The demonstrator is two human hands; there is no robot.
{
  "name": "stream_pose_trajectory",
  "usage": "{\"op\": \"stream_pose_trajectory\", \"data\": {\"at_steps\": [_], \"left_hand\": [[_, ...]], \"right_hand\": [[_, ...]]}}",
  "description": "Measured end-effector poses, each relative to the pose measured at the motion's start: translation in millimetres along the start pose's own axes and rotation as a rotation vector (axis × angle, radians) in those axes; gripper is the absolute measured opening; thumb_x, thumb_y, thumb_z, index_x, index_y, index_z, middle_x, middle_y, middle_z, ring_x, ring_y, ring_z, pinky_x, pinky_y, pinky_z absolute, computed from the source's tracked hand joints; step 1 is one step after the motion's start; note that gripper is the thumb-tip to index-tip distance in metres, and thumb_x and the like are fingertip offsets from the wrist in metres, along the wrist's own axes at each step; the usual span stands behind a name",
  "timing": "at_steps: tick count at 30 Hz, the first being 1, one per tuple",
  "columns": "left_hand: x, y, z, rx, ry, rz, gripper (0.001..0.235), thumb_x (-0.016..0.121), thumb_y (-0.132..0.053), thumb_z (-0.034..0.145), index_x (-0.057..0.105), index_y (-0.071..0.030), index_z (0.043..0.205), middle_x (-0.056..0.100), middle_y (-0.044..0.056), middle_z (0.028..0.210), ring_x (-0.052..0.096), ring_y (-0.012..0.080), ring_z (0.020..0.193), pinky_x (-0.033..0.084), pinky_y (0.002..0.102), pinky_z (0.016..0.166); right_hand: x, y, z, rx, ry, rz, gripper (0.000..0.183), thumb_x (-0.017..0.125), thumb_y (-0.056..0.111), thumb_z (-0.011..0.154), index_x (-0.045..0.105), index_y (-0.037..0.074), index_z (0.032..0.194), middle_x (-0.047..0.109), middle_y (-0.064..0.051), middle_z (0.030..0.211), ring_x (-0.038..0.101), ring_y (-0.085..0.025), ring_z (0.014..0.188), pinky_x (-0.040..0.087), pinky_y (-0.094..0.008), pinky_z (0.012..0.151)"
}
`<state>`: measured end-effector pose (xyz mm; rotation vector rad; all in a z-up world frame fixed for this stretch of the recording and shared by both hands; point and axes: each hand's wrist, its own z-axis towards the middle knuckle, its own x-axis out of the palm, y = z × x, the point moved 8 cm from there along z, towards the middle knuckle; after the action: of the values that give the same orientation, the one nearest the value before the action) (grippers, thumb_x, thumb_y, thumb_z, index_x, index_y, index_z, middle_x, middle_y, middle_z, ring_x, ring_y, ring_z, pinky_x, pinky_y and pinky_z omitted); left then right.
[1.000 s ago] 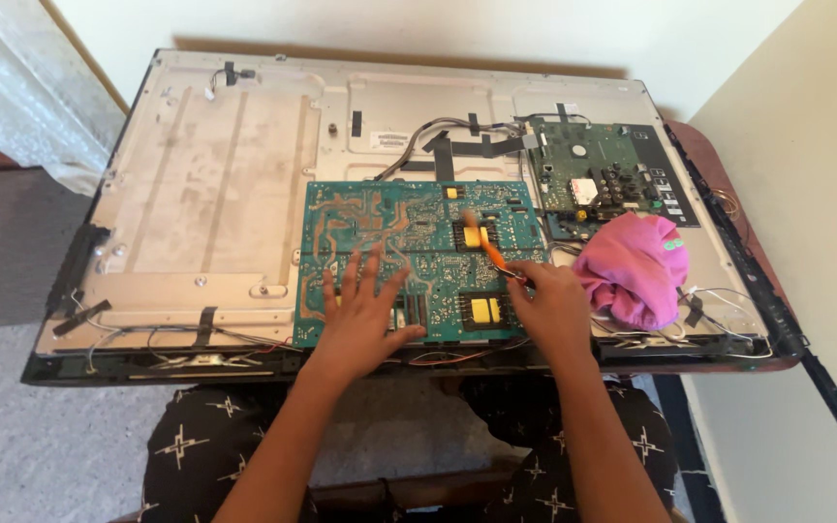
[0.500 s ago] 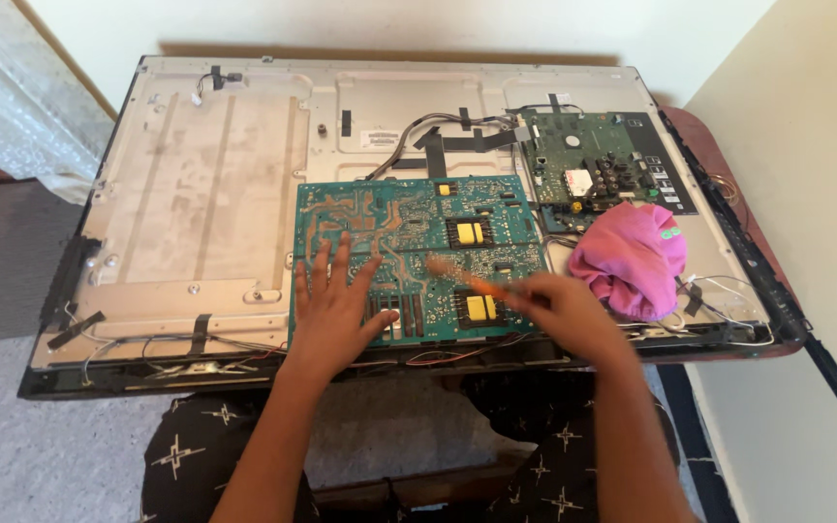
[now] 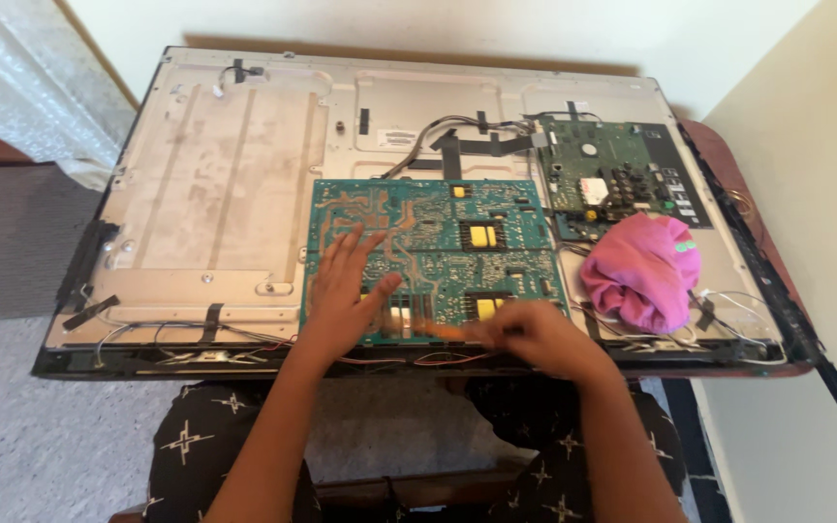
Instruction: The person cleans a green circuit board using a small brush and a screwdriver. They brush away dust and debris from various components and use the screwdriver to scrape or adjust small areas on the board.
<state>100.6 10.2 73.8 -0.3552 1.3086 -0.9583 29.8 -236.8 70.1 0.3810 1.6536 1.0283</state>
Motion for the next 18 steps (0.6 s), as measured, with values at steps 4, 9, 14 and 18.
{"op": "stream_pose_trajectory", "data": {"at_steps": [4,9,14,18], "left_hand": [[-10,8,4,-0.088,-0.02,-0.29,0.071,0.044,-0.064,0.099,0.047,-0.017,0.153,0.038,0.014,0.164,0.026,0.0363,0.155,0.02,0.052,0.123],[-16,14,2,-0.21,-0.056,-0.568,0.065,0.047,-0.061,0.099,0.054,-0.015,0.145,0.048,0.014,0.156,0.043,0.03,0.148,0.037,0.044,0.116],[-24,18,5,-0.173,-0.162,-0.538,0.06,0.05,-0.056,0.101,0.057,-0.011,0.14,0.055,0.015,0.149,0.048,0.0295,0.141,0.038,0.042,0.115],[-33,29,0,-0.26,-0.258,-0.525,0.061,0.046,-0.056,0.101,0.061,-0.01,0.137,0.059,0.015,0.142,0.053,0.0286,0.134,0.04,0.041,0.111]], "right_hand": [[-26,-8,-18,0.059,-0.194,0.048,0.019,0.07,0.005,0.086,0.08,0.007,0.103,0.078,-0.008,0.096,0.072,-0.019,0.088,0.057,-0.033,0.08],[-50,-11,-19,0.16,-0.472,-0.192,0.016,0.066,-0.001,0.084,0.076,0.003,0.096,0.077,-0.007,0.097,0.073,-0.019,0.092,0.056,-0.033,0.083],[15,2,-1,0.039,-0.007,0.031,0.036,0.07,0.003,0.08,0.081,0.012,0.112,0.077,-0.008,0.09,0.071,-0.02,0.085,0.056,-0.034,0.078],[-18,11,-3,-0.06,-0.447,0.189,0.01,0.07,0.005,0.091,0.076,0.008,0.099,0.077,-0.011,0.101,0.071,-0.022,0.092,0.056,-0.034,0.081]]}}
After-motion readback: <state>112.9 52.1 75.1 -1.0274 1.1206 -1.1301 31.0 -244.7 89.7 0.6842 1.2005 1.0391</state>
